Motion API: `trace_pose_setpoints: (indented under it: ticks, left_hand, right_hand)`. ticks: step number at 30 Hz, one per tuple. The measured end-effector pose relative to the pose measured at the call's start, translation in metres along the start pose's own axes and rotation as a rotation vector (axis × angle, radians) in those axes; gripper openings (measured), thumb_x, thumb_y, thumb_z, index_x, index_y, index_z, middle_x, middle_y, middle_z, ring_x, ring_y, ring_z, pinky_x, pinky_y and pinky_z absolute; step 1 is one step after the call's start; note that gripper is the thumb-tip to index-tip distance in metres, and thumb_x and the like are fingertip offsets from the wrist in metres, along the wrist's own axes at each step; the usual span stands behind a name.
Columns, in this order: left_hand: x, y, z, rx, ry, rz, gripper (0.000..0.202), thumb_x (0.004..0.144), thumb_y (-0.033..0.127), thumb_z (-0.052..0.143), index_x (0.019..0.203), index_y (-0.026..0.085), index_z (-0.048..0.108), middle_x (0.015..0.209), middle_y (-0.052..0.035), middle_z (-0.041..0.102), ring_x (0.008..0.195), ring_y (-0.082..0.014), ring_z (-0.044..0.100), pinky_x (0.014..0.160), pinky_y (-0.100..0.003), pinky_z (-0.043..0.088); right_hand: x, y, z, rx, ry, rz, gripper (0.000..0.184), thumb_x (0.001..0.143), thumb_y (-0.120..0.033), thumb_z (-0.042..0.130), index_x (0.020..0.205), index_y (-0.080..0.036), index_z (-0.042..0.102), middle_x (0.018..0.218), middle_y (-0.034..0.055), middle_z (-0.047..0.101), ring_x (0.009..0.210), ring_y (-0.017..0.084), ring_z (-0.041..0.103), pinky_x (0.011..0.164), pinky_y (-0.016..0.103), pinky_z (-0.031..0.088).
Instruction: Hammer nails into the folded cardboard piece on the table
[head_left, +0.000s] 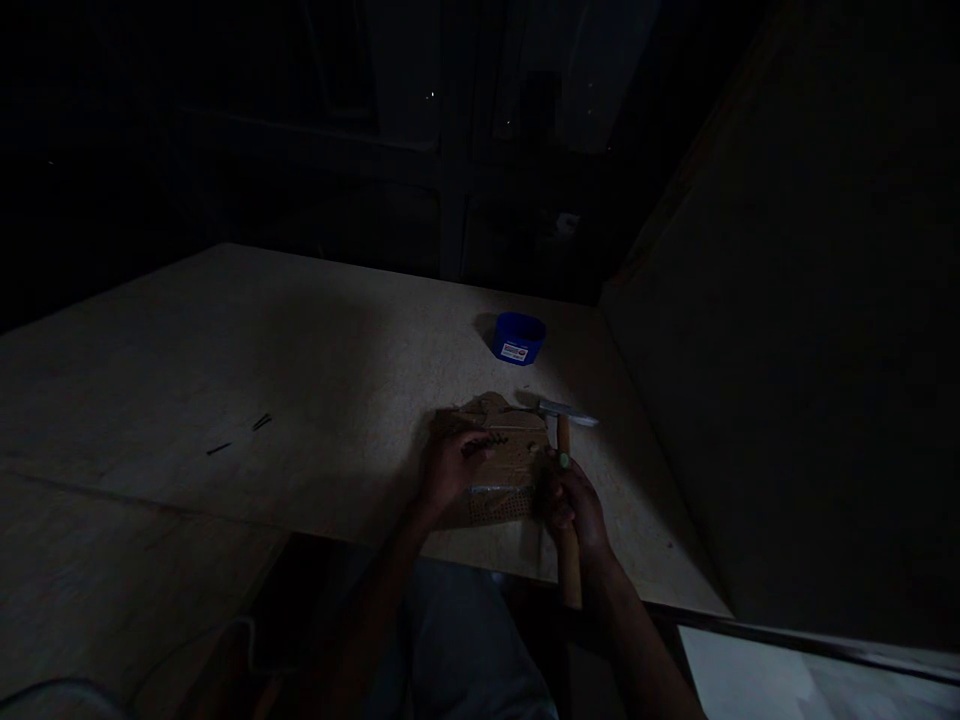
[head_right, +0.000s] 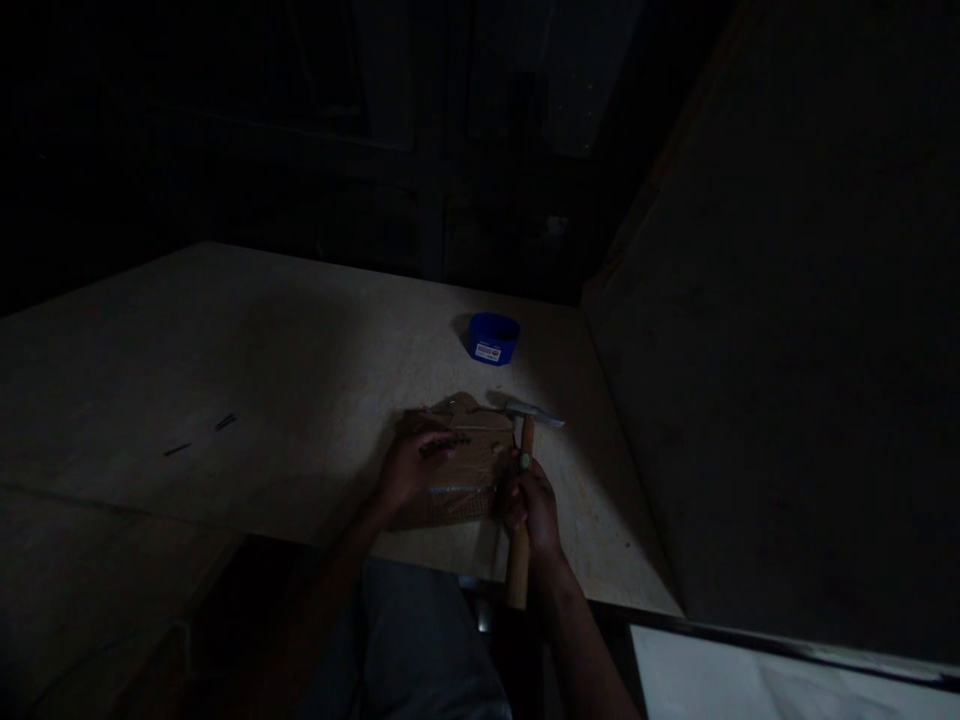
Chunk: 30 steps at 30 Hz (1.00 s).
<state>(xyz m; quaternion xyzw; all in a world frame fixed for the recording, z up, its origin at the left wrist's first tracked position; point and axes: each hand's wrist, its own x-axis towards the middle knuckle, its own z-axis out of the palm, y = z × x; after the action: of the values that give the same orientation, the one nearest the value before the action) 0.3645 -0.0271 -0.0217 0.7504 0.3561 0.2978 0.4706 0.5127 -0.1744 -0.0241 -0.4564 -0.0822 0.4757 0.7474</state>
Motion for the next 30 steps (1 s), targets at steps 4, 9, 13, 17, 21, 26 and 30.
trace_pose_setpoints:
  ticks: [4,9,13,17,21,26,30]
  left_hand:
    - [0.004,-0.003,-0.006,0.008,-0.061,-0.029,0.018,0.08,0.021,0.072,0.097,0.021,0.076,0.089,-0.0044,0.077,0.081,-0.0203,0.07,0.074,-0.031,0.054]
    - [0.011,-0.004,-0.012,0.125,-0.082,0.009,0.013,0.081,0.022,0.071,0.092,0.022,0.078,0.089,-0.0052,0.077,0.081,-0.0212,0.069,0.075,-0.032,0.052]
    - [0.012,-0.003,-0.013,0.168,-0.073,0.036,0.013,0.082,0.023,0.069,0.091,0.024,0.079,0.093,-0.0055,0.077,0.089,-0.0225,0.07,0.08,-0.033,0.052]
    - [0.012,-0.001,-0.013,0.189,-0.086,0.006,0.015,0.084,0.025,0.068,0.094,0.024,0.079,0.096,-0.0053,0.077,0.09,-0.023,0.07,0.082,-0.034,0.052]
    - [0.011,0.0,-0.014,0.177,-0.092,0.019,0.014,0.083,0.024,0.07,0.093,0.024,0.079,0.095,-0.0053,0.077,0.088,-0.022,0.07,0.08,-0.033,0.052]
    - [0.01,-0.005,-0.009,0.126,-0.069,0.03,0.016,0.081,0.021,0.071,0.095,0.023,0.077,0.091,-0.0042,0.076,0.082,-0.0203,0.07,0.075,-0.032,0.054]
    - [0.004,-0.004,-0.014,0.072,-0.006,0.123,0.028,0.079,0.017,0.073,0.106,0.022,0.073,0.09,-0.0032,0.073,0.081,-0.0176,0.068,0.075,-0.03,0.055]
  right_hand:
    - [-0.002,0.001,0.001,-0.006,0.0,-0.013,0.039,0.07,-0.03,0.078,0.102,-0.021,0.06,0.05,-0.0119,0.049,0.029,0.001,0.029,0.027,0.009,0.022]
    - [-0.003,0.0,0.002,-0.029,0.01,-0.021,0.039,0.069,-0.029,0.078,0.102,-0.02,0.06,0.05,-0.0117,0.05,0.028,0.001,0.03,0.027,0.009,0.023]
    - [-0.002,0.001,0.001,-0.038,0.01,-0.025,0.038,0.07,-0.031,0.078,0.101,-0.019,0.061,0.05,-0.0112,0.051,0.028,0.001,0.03,0.026,0.01,0.023]
    - [-0.001,0.002,0.0,-0.044,0.009,-0.026,0.037,0.071,-0.032,0.078,0.101,-0.02,0.06,0.05,-0.0117,0.05,0.028,0.001,0.03,0.026,0.01,0.024]
    - [-0.003,-0.001,0.002,-0.063,0.051,0.0,0.04,0.069,-0.032,0.078,0.103,-0.019,0.06,0.05,-0.0117,0.05,0.028,0.001,0.031,0.026,0.01,0.022]
    - [-0.004,-0.003,0.004,-0.065,0.044,0.004,0.043,0.067,-0.032,0.078,0.103,-0.02,0.059,0.051,-0.0116,0.05,0.029,0.002,0.032,0.026,0.009,0.023]
    - [-0.003,0.0,0.001,-0.062,-0.022,-0.018,0.037,0.07,-0.03,0.078,0.1,-0.02,0.06,0.051,-0.0114,0.05,0.029,0.001,0.031,0.027,0.01,0.025]
